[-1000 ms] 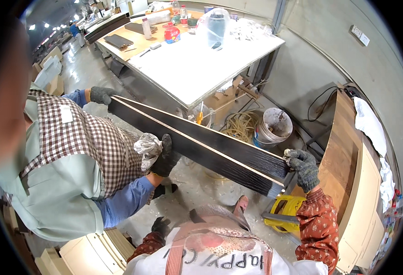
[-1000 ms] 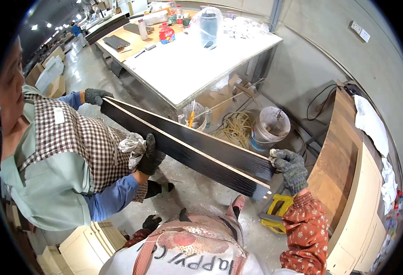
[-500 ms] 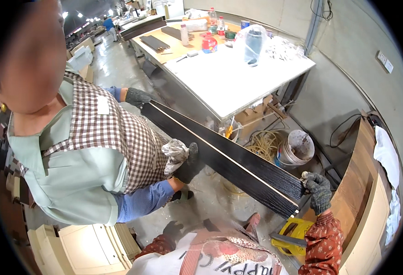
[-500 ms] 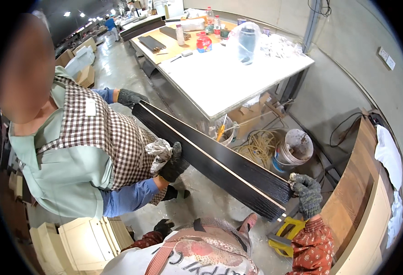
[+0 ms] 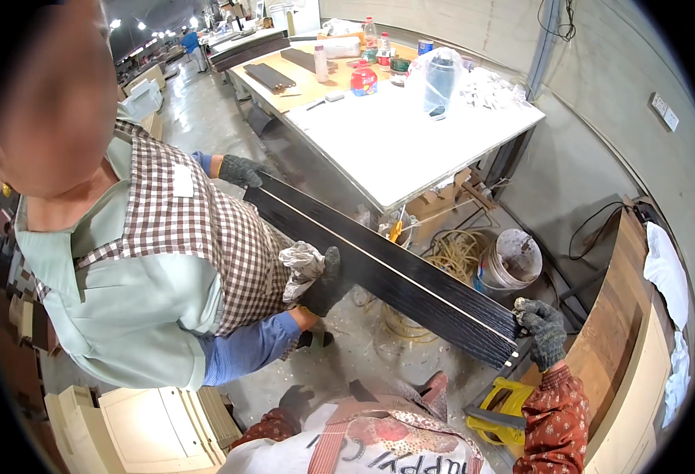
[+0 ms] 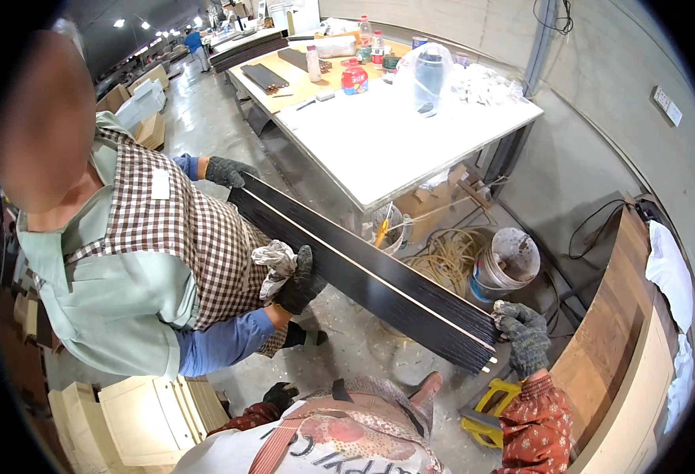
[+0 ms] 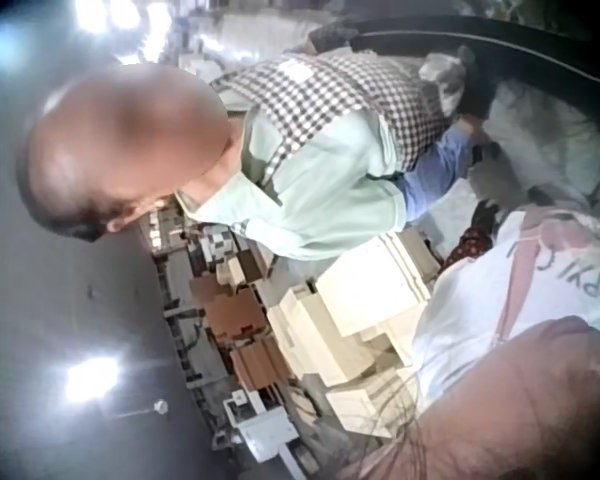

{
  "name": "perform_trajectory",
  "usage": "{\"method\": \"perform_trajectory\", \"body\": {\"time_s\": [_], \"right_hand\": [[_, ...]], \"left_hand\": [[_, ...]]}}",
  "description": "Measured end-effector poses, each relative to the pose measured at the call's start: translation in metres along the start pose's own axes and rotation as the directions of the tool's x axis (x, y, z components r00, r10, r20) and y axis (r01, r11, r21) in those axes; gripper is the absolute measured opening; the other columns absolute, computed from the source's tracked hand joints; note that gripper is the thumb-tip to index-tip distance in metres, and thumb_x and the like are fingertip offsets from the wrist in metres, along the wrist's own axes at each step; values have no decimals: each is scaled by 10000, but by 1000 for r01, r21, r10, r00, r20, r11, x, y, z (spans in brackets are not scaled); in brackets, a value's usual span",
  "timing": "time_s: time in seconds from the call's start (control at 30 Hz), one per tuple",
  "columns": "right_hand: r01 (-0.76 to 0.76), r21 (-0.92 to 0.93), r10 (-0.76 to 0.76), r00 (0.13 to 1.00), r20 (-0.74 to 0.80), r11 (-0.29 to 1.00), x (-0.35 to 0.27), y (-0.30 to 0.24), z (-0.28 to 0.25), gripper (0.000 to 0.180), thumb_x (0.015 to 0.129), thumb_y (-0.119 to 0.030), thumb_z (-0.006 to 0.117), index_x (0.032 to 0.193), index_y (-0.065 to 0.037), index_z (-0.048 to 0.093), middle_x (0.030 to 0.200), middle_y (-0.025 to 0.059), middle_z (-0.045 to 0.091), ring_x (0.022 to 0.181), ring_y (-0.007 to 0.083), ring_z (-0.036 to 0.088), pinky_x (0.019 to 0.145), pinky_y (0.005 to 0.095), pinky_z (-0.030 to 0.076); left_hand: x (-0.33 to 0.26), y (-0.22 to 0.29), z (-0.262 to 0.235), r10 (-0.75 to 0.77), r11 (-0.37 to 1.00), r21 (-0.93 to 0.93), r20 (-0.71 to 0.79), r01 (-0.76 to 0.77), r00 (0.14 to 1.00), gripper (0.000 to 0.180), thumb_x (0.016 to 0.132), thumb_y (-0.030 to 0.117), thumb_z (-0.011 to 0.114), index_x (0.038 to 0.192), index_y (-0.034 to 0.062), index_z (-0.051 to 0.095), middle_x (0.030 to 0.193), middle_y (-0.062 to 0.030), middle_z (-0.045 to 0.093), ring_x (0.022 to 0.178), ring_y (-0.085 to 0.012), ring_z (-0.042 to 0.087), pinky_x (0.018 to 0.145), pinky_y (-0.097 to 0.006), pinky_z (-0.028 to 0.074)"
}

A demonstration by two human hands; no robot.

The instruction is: The person handles black wooden slats, wipes light-colored wooden door panels with a cloth and a sponge, and applies wood filler to the panel joints using a small stick.

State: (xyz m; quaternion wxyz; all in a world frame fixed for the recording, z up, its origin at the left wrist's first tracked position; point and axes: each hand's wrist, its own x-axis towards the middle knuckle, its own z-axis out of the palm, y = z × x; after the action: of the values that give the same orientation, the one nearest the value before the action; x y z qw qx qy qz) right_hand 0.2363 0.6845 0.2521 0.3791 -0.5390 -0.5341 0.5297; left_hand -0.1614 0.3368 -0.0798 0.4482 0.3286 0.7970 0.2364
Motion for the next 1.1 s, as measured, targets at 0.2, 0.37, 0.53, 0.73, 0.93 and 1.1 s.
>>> {"method": "perform_trajectory", "body": {"time_s": [0.2,0.37,0.53,0.73,0.93,1.1], "right_hand": [[-4,9,4,1000,18,1000,-1,7,-6,235,772,-39,614,1001,-34,670,847,19,664,694,82,585,573,202,462],[0,-19,-1,1000,-12,1000,-4,6,-7,228,777,-60,618,998,-30,671,824,10,652,665,74,561,575,197,448],[101,-61,-98,994,49,993,-3,-4,2,221,823,-119,604,1014,-26,664,823,11,652,658,61,550,598,187,439],[-56,26,55,998,37,998,2,6,-12,231,786,-92,649,1006,-25,666,859,15,665,723,79,582,627,216,465],[-56,-16,56,997,55,998,3,2,-12,237,802,-86,624,1030,-29,657,885,23,670,742,83,599,631,211,478],[-45,-43,48,997,59,998,4,-4,-8,221,806,-69,627,1019,-18,660,893,28,671,767,84,601,652,217,482]], "left_hand": [[6,-26,3,354,743,558,139,-368,925,321,714,164,617,1034,180,639,1147,-116,572,1084,-310,523,932,-359,435],[12,-26,6,146,897,409,86,-169,986,376,768,184,652,1142,167,613,1207,-97,552,1169,-265,470,1002,-331,369],[3,11,-11,-101,994,36,-34,102,994,318,704,189,660,1014,122,634,1048,-131,621,1035,-292,554,876,-367,451],[1,36,-21,139,941,308,21,-138,990,351,670,161,695,1014,122,636,1068,-128,599,1041,-329,539,879,-391,449],[60,70,-10,277,883,-374,-69,-282,958,371,809,209,650,1122,28,569,1064,-82,598,998,-212,550,862,-313,437],[65,226,-13,472,572,-811,202,-123,858,495,870,274,565,1279,20,448,1245,-109,523,1130,-193,501,986,-291,382]]}}
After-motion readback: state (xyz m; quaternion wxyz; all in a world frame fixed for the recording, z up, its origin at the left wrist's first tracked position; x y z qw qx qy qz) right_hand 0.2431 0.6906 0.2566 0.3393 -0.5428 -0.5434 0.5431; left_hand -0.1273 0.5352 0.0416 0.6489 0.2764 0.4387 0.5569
